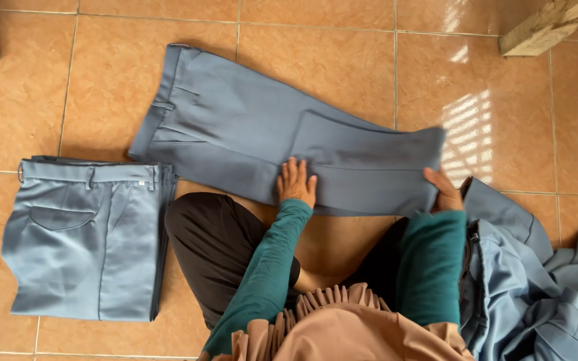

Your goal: The person sits on a tiled floor and folds several pairs of light blue trousers by hand. They lay each pair flat, fold the legs together, and then fold the garment into a compact rectangle, stacking the finished items to the side.

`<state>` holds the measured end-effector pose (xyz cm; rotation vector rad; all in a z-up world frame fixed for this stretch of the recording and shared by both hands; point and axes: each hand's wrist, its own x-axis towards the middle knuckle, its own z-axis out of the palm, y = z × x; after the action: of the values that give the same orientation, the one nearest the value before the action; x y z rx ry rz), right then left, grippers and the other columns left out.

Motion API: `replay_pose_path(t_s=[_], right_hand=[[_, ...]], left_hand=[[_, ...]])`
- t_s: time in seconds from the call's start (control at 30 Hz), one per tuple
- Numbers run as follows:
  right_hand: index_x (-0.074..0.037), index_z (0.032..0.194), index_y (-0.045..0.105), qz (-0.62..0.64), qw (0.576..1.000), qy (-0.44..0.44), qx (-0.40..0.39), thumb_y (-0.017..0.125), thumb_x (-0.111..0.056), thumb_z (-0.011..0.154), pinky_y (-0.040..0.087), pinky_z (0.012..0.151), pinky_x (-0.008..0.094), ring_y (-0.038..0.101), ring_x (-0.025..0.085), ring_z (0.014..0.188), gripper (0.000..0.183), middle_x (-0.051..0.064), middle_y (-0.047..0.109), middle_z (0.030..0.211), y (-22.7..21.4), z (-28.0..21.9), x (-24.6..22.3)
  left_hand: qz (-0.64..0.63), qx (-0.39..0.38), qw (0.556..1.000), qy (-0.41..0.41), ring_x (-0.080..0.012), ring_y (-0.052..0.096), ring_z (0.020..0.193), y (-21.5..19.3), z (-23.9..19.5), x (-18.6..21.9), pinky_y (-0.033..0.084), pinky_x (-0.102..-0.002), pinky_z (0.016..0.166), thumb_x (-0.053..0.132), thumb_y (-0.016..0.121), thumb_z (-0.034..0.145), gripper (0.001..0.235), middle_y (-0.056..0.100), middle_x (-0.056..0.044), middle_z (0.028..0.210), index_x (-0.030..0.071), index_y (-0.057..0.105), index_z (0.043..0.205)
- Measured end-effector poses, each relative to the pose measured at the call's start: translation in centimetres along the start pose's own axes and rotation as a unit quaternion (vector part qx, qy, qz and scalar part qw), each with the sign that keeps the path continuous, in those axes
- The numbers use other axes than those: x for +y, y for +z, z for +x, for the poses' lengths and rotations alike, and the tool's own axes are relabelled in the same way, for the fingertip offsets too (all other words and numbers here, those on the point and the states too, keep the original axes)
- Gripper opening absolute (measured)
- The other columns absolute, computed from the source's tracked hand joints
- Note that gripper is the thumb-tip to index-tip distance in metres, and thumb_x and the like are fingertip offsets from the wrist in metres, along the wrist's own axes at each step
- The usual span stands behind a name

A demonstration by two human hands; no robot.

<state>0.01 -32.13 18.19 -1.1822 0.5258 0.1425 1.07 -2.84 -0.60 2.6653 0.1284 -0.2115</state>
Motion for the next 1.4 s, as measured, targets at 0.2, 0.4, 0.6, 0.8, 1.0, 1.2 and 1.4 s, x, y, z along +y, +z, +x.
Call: replay_pose_path(t_s=[0.2, 0.4, 0.6, 0.8, 1.0, 1.2, 1.4], right_hand=[[-0.021, 0.162, 0.038, 0.046, 0.987, -0.153, -0.01, 0.062, -0.017, 0.094, 0.055, 0.11, 0.052, 0.064, 0.032, 0.133, 0.072, 0.012, 0.058, 0.153, 4.6, -5.4, -8.5], [-0.019, 0.155, 0.048, 0.034, 0.982, -0.181, -0.042, 0.073, -0.009, 0.095, 0.058, 0.107, 0.056, 0.068, 0.035, 0.126, 0.066, 0.016, 0.063, 0.144, 2.0, 4.3, -5.5], [-0.031, 0.164, 0.013, 0.089, 0.979, -0.037, -0.181, 0.076, -0.026, 0.094, 0.059, 0.091, 0.055, 0.078, 0.029, 0.102, 0.095, 0.016, 0.075, 0.116, 21.7, 0.9, -4.2], [-0.024, 0.16, 0.037, -0.448, 0.878, -0.168, -0.001, 0.052, -0.06, 0.105, 0.039, 0.115, 0.06, 0.053, 0.034, 0.138, 0.067, 0.013, 0.059, 0.147, 17.3, 9.3, 11.2], [-0.037, 0.164, 0.025, -0.731, 0.657, -0.182, 0.035, 0.039, -0.052, 0.107, 0.0, 0.122, 0.07, 0.012, 0.022, 0.159, 0.06, -0.002, 0.02, 0.172, 11.3, 5.4, 17.0], [-0.049, 0.161, 0.02, -0.783, 0.583, -0.209, -0.053, 0.033, -0.069, 0.101, 0.001, 0.127, 0.059, 0.011, 0.017, 0.159, 0.065, -0.01, 0.016, 0.173, 2.8, 10.0, 12.9], [-0.055, 0.16, 0.02, -0.77, 0.598, -0.209, -0.074, 0.028, -0.078, 0.097, -0.009, 0.123, 0.067, 0.005, 0.016, 0.159, 0.067, -0.014, 0.014, 0.172, -0.2, 12.1, 11.9]], left_hand=[[-0.162, -0.056, 0.978, 0.122, -0.033, 0.028, 0.154, 6.4, 0.9, 5.1, 0.03, -0.048, 0.122, 0.051, 0.031, 0.11, 0.058, 0.024, -0.008, 0.169, 0.029, 0.024, 0.163], [-0.425, -0.194, 0.884, -0.005, -0.0236, 0.034, 0.151, -6.8, -7.0, 9.5, 0.025, -0.035, 0.127, 0.067, 0.01, 0.103, 0.07, 0.038, -0.004, 0.163, 0.033, 0.036, 0.158], [-0.306, -0.036, 0.922, -0.235, -0.038, 0.063, 0.123, 17.6, -9.3, -0.6, 0.048, -0.042, 0.113, 0.028, 0.034, 0.103, 0.054, 0.064, -0.021, 0.13, 0.02, 0.035, 0.157], [-0.34, -0.161, 0.892, -0.25, -0.0372, 0.061, 0.126, 8.6, -8.7, 2.3, 0.046, -0.044, 0.113, 0.045, 0.031, 0.101, 0.057, 0.063, -0.019, 0.134, 0.018, 0.045, 0.15], [-0.369, -0.322, 0.832, -0.26, -0.0363, 0.058, 0.129, 7.7, -8.0, 4.3, 0.044, -0.045, 0.113, 0.065, 0.026, 0.099, 0.072, 0.061, -0.017, 0.139, 0.016, 0.056, 0.142], [-0.494, -0.462, 0.704, -0.215, -0.0354, 0.075, 0.093, 16.9, -8.7, 4.9, 0.057, -0.048, 0.07, 0.048, 0.065, 0.087, 0.038, 0.074, -0.012, 0.115, 0.027, 0.073, 0.116], [-0.157, 0.337, 0.928, -0.011, -0.0118, 0.064, 0.096, -1.8, -0.8, -2.7, 0.056, -0.031, 0.087, 0.017, 0.067, 0.089, 0.034, 0.072, 0.012, 0.107, 0.037, 0.072, 0.117]])
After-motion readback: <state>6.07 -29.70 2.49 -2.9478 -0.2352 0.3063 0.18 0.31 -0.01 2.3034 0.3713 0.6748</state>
